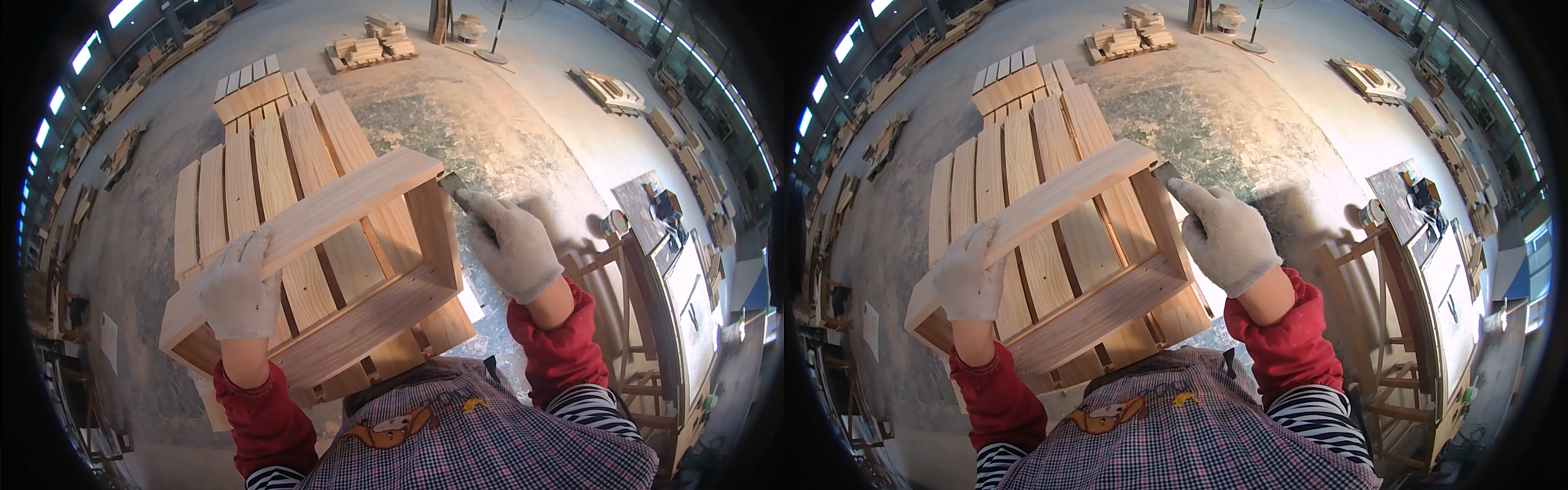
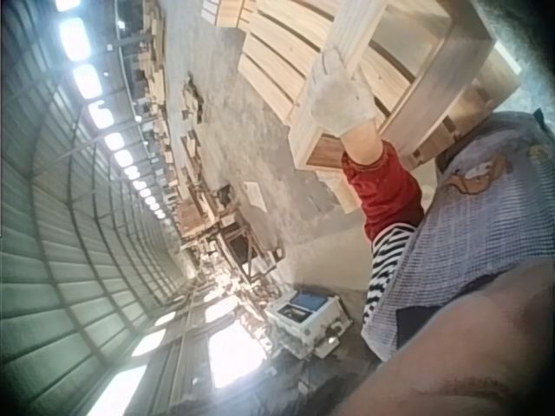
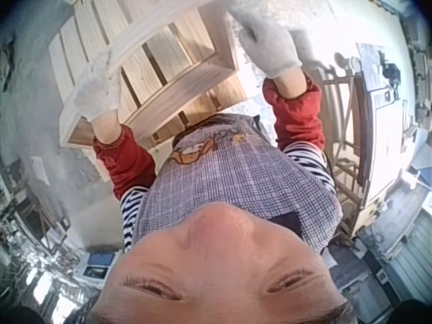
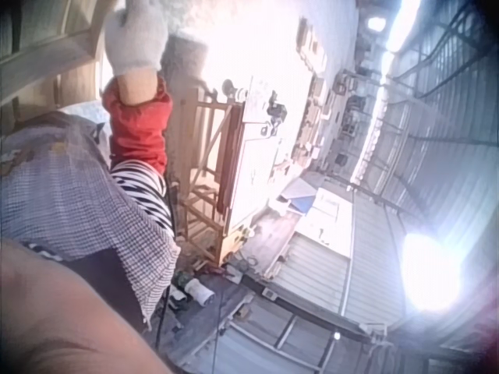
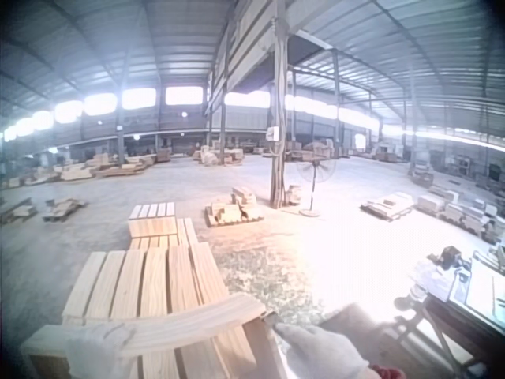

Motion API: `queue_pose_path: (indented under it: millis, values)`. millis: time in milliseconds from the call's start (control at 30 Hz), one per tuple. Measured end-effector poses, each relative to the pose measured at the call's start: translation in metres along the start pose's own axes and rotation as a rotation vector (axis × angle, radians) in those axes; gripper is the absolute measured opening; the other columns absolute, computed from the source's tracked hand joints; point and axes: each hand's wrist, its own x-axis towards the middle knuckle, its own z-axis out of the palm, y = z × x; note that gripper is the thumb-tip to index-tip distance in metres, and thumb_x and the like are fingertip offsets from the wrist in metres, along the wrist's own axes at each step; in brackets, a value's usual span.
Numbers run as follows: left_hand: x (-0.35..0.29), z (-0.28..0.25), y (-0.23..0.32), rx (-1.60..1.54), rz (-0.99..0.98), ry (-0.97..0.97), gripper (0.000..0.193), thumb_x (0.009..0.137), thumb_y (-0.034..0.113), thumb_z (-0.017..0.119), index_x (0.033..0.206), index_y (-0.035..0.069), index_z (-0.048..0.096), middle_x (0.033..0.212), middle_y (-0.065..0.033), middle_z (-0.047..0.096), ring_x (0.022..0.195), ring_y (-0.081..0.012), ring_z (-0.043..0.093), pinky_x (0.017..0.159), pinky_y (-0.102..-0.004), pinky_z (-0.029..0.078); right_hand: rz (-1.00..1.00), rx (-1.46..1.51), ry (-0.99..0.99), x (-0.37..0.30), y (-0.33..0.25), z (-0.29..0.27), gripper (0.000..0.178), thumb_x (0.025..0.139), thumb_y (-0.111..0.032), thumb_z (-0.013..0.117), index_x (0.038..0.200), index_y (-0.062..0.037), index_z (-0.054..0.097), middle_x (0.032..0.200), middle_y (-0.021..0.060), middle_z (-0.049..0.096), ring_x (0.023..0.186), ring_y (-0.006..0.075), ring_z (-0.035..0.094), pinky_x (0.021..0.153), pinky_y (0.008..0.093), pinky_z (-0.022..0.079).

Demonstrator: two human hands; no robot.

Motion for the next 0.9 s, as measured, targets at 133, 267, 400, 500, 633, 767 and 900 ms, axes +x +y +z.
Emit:
queue_pose_path:
  millis: [133, 267, 400, 500, 633, 767, 900]
  values:
    - [0.001, 0.002, -0.001, -0.005, 0.010, 0.002, 0.038, 0.073, 0.018, 0.070, 0.111, 0.014, 0.066, 0.108, -0.0043, 0.066, 0.098, -0.0230, 0.062, 0.084, -0.0354, 0.049, 0.016, 0.031, 0.014, 0.002, 0.003, 0.004, 0.038, 0.082, -0.008, 0.052, 0.120, -0.0101, 0.058, 0.085, 0.0188, 0.061, 0.077, 0.0374, 0.061, 0.070, 0.0442, 0.050]
    - [0.001, 0.001, -0.001, 0.001, 0.010, 0.002, 0.037, 0.073, 0.018, 0.070, 0.110, 0.014, 0.066, 0.107, -0.0044, 0.066, 0.098, -0.0230, 0.062, 0.084, -0.0352, 0.049, -0.005, -0.012, -0.013, 0.002, 0.005, 0.003, 0.039, 0.082, -0.007, 0.051, 0.120, -0.0101, 0.058, 0.085, 0.0193, 0.061, 0.077, 0.0376, 0.061, 0.070, 0.0445, 0.050]
    - [0.002, 0.001, 0.001, 0.012, 0.009, 0.009, 0.036, 0.074, 0.018, 0.069, 0.110, 0.015, 0.066, 0.106, -0.0042, 0.066, 0.098, -0.0228, 0.063, 0.084, -0.0349, 0.049, -0.002, 0.008, -0.030, 0.006, 0.002, -0.002, 0.040, 0.082, -0.007, 0.051, 0.121, -0.0103, 0.058, 0.084, 0.0197, 0.061, 0.076, 0.0377, 0.061, 0.069, 0.0446, 0.050]
    - [0.002, -0.001, 0.002, 0.014, 0.008, 0.004, 0.036, 0.074, 0.018, 0.069, 0.110, 0.015, 0.066, 0.106, -0.0041, 0.066, 0.097, -0.0226, 0.063, 0.083, -0.0346, 0.049, -0.012, -0.030, -0.041, 0.006, 0.003, 0.001, 0.040, 0.082, -0.008, 0.051, 0.121, -0.0104, 0.058, 0.083, 0.0200, 0.061, 0.075, 0.0378, 0.061, 0.069, 0.0446, 0.050]
    - [0.002, 0.000, 0.000, 0.002, 0.002, 0.005, 0.036, 0.074, 0.018, 0.069, 0.110, 0.015, 0.067, 0.106, -0.0040, 0.066, 0.097, -0.0225, 0.063, 0.083, -0.0344, 0.049, 0.028, -0.117, -0.106, 0.006, -0.009, -0.011, 0.039, 0.082, -0.008, 0.051, 0.120, -0.0101, 0.058, 0.084, 0.0209, 0.062, 0.074, 0.0382, 0.061, 0.068, 0.0449, 0.050]
    - [0.003, 0.000, 0.001, 0.005, 0.004, 0.007, 0.036, 0.075, 0.018, 0.068, 0.110, 0.014, 0.067, 0.107, -0.0041, 0.066, 0.097, -0.0226, 0.063, 0.083, -0.0344, 0.049, -0.001, -0.043, -0.067, 0.009, -0.002, -0.002, 0.039, 0.082, -0.009, 0.051, 0.120, -0.0094, 0.059, 0.084, 0.0205, 0.062, 0.074, 0.0377, 0.061, 0.069, 0.0448, 0.050]
    - [0.002, 0.000, 0.000, 0.003, -0.005, 0.002, 0.036, 0.075, 0.018, 0.068, 0.110, 0.014, 0.066, 0.107, -0.0044, 0.066, 0.098, -0.0233, 0.063, 0.083, -0.0349, 0.049, -0.060, -0.072, -0.057, 0.008, 0.002, -0.004, 0.038, 0.082, -0.009, 0.050, 0.119, -0.0078, 0.059, 0.082, 0.0201, 0.062, 0.075, 0.0374, 0.061, 0.069, 0.0444, 0.050]
